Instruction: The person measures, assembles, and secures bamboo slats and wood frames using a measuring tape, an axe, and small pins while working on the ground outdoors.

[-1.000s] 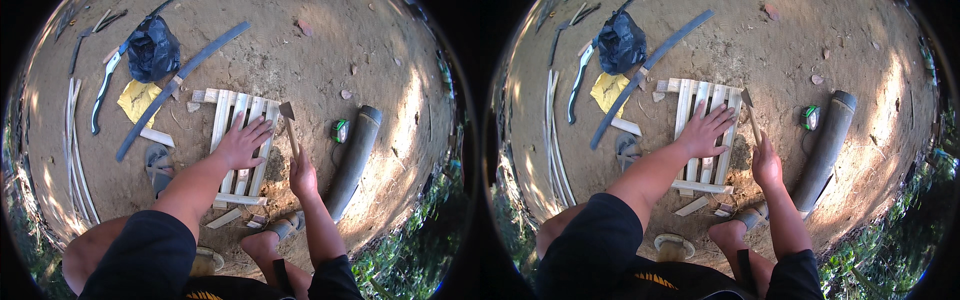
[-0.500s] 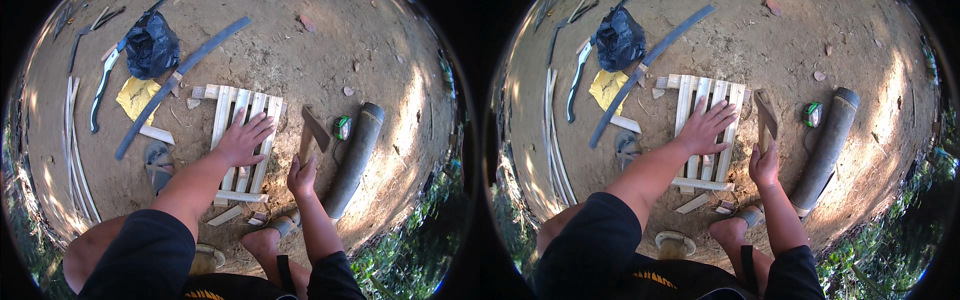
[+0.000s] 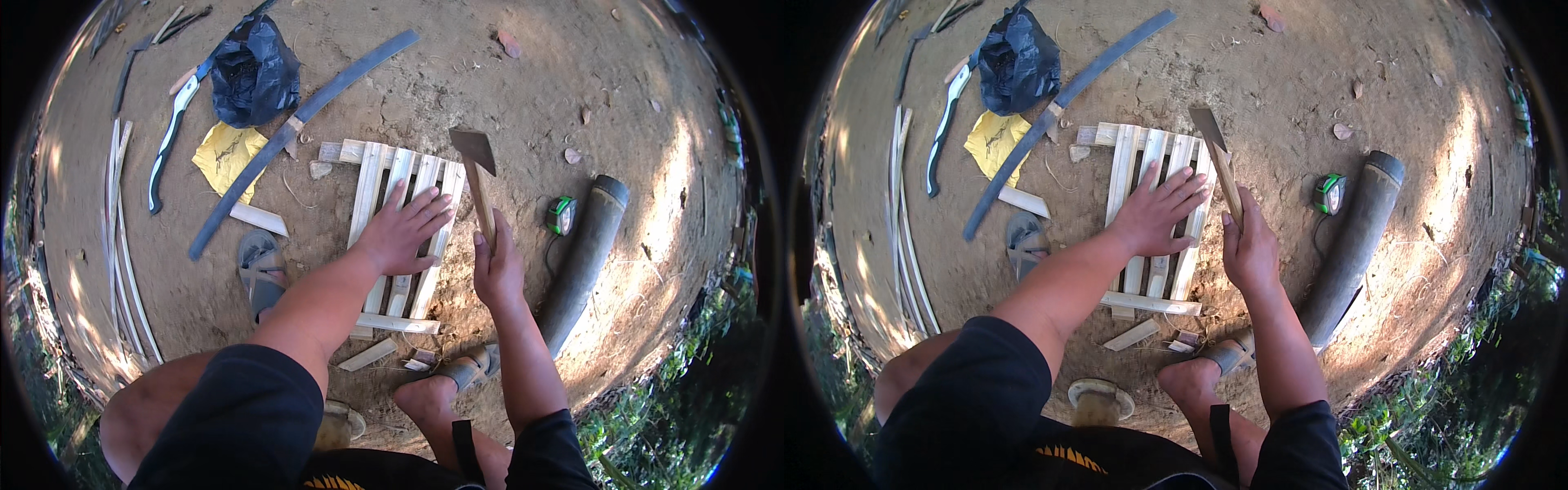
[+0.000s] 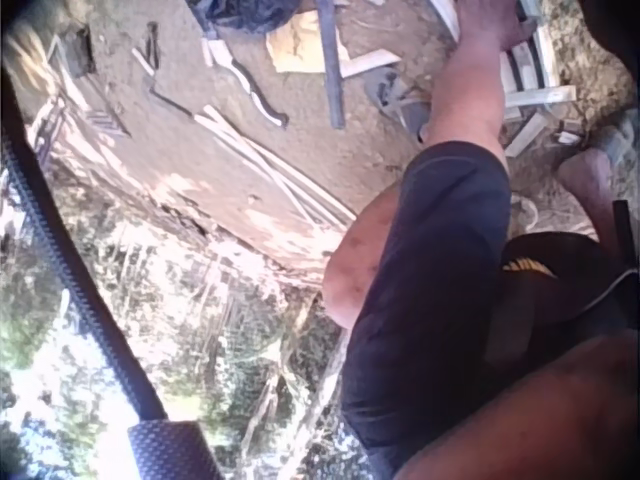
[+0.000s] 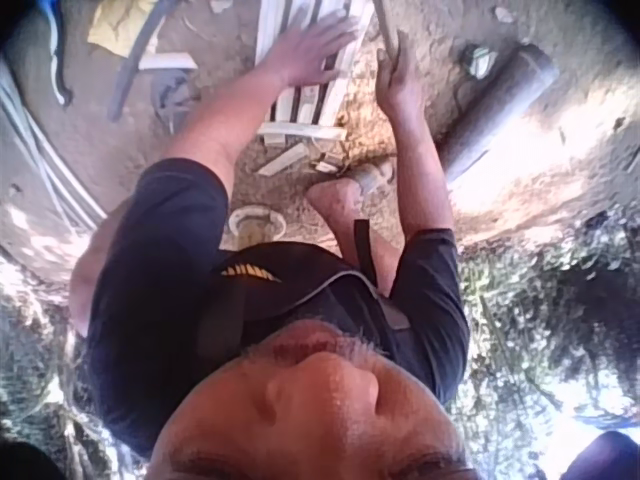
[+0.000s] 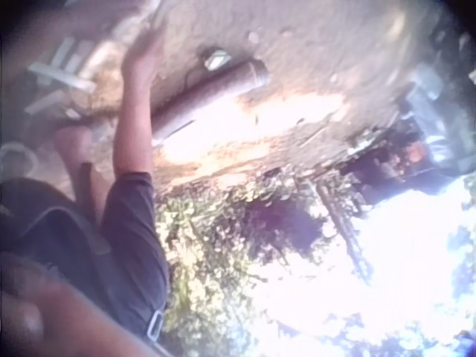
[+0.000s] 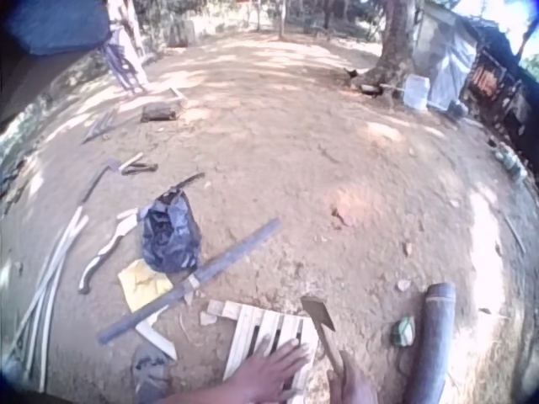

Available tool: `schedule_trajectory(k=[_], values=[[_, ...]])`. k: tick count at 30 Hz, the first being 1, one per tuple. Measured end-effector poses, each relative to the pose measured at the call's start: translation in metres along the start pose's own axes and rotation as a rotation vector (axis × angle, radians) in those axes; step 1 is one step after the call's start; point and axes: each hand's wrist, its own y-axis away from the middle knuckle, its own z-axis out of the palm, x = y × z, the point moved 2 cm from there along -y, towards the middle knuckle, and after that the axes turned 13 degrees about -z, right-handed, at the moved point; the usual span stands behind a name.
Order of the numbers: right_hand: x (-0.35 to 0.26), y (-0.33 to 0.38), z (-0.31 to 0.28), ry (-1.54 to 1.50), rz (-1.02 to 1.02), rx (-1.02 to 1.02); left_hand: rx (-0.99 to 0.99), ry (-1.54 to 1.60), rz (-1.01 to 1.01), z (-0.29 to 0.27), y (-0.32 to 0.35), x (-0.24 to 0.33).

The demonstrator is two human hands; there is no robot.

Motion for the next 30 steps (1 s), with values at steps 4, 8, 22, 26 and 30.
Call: schedule_trajectory(k=[4, 8, 22, 26, 30], values=[[0.007, 0.002, 0.01, 0.04, 0.005, -0.067, -0.012, 0.032, 0.007, -0.003, -0.001, 0.0], [0.011, -0.007, 0.007, 0.109, 0.113, -0.31, -0.027, 0.025, 0.013, 0.0, -0.002, -0.002], [-0.046, -0.036, -0.037, 0.231, 0.024, -0.475, 0.05, 0.029, 0.024, 0.003, 0.007, -0.007], [-0.02, -0.015, -0.025, 0.139, -0.09, -0.243, -0.007, 0.014, 0.037, -0.003, 0.002, -0.001], [0.005, -0.017, -0.013, 0.274, 0.173, -0.526, -0.064, 0.014, 0.024, -0.003, -0.003, -0.003]])
